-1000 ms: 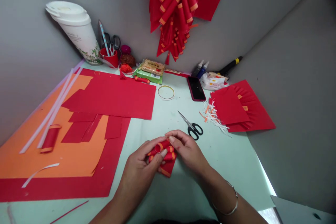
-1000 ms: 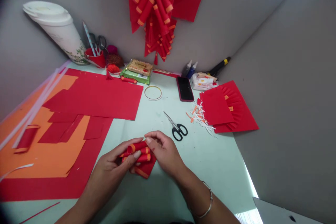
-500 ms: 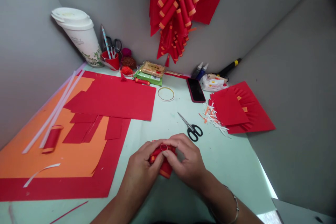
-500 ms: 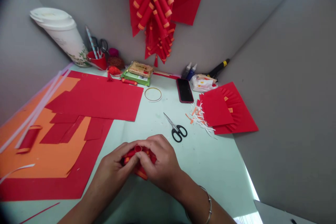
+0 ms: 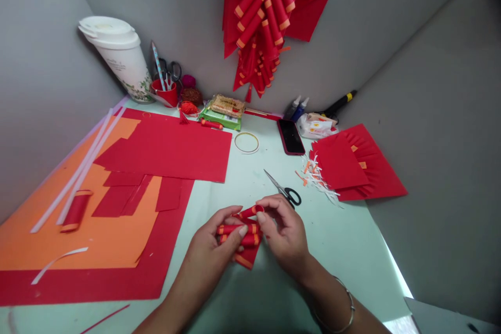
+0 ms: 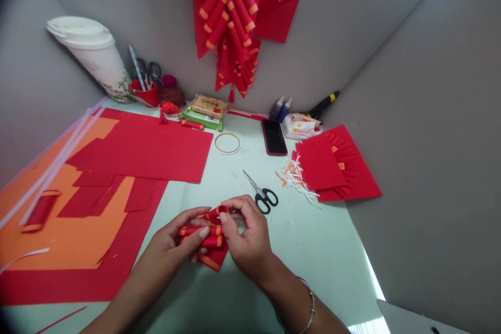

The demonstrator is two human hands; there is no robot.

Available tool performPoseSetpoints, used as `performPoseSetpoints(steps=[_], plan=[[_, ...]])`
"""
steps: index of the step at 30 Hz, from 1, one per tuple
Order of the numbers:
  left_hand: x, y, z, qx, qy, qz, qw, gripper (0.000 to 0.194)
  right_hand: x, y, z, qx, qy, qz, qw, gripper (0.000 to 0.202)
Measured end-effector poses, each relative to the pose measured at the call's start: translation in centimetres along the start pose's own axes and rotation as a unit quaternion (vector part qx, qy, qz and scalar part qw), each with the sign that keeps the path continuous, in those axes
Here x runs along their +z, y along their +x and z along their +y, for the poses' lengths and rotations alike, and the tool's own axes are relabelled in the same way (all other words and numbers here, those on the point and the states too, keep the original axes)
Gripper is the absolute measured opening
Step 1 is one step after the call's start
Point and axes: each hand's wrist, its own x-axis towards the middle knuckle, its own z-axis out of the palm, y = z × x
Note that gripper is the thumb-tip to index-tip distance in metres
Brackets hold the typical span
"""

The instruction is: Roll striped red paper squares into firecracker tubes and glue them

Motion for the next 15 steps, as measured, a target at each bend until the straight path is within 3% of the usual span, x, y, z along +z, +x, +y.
performPoseSetpoints(steps=[6,15], plan=[[-0.33,0.55,-0.67,-0.037,-0.131,-0.046,0.99,0.053,0.13,0.02,0.01,0.125,0.149,0.004,0.981,0.01],[-0.31,0.39,-0.74,-0.068,-0.264,-0.065,0.96,0.029,0.17,0.36,-0.2,0.155,0.175,-0.044,0.971,0.017]])
